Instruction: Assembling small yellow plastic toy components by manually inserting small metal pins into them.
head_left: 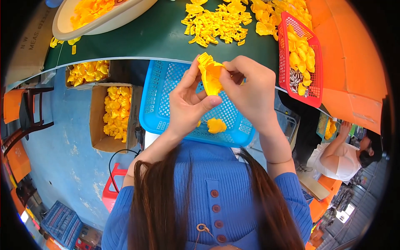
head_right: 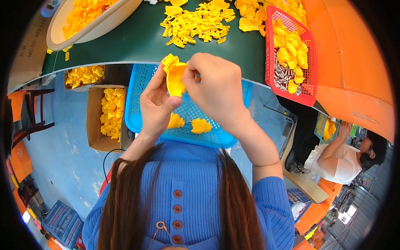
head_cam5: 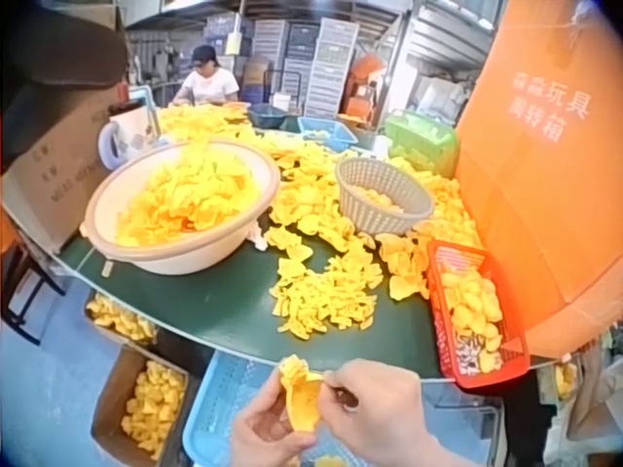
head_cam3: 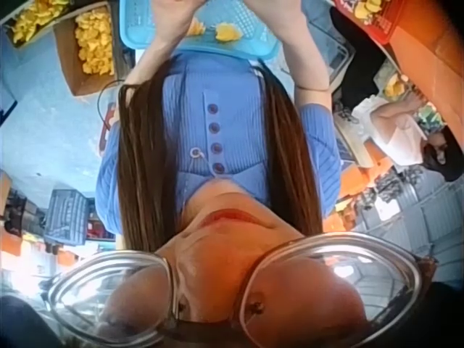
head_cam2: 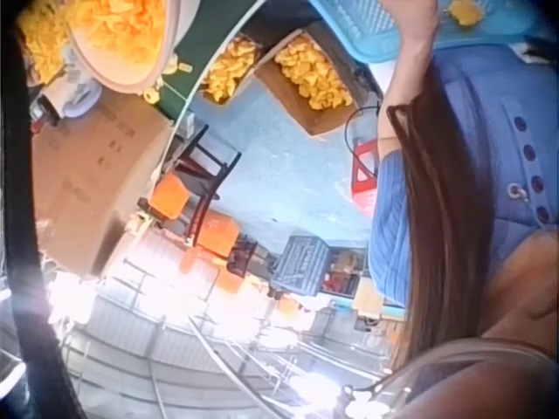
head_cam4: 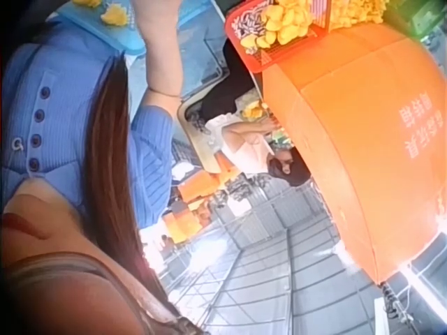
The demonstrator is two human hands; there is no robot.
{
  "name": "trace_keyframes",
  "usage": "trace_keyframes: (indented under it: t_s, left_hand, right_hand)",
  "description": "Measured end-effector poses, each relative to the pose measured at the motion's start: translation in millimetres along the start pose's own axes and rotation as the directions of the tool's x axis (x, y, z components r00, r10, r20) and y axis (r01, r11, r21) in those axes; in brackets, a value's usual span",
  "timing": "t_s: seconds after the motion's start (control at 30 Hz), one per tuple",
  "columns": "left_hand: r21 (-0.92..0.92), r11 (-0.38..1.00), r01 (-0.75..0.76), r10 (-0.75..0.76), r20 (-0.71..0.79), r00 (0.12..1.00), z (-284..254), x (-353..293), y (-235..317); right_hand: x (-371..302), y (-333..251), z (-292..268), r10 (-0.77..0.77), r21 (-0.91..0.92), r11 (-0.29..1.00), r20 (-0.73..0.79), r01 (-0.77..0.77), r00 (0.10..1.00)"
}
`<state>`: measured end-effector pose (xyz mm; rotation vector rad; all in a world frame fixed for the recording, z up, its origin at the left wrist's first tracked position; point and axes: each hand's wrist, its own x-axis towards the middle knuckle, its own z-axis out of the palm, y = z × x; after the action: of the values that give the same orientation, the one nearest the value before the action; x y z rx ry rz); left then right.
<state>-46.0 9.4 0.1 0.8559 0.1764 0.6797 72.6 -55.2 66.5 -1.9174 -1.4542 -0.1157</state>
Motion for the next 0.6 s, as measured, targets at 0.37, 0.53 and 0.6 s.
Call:
trace_keyframes:
  t_s: [0.37, 0.53, 0.6]
  left_hand:
    - [0.115, 0.991, -0.072, 0.072, -0.002, 0.997, 1, 1, -2]
    - [0.118, 0.991, -0.060, 0.061, -0.008, 0.998, -2, 0, -3]
    - [0.131, 0.990, -0.058, 0.060, -0.007, 0.998, -2, 1, -2]
  right_hand:
    - [-2, 10, 6, 0.090, 0.166, 0.982, 0.036, -0.095, 0.995]
    - [-4, 13, 8, 0.107, 0.153, 0.981, 0.071, -0.116, 0.992]
    - [-3, 14, 8, 0.140, 0.173, 0.973, 0.086, -0.153, 0.986]
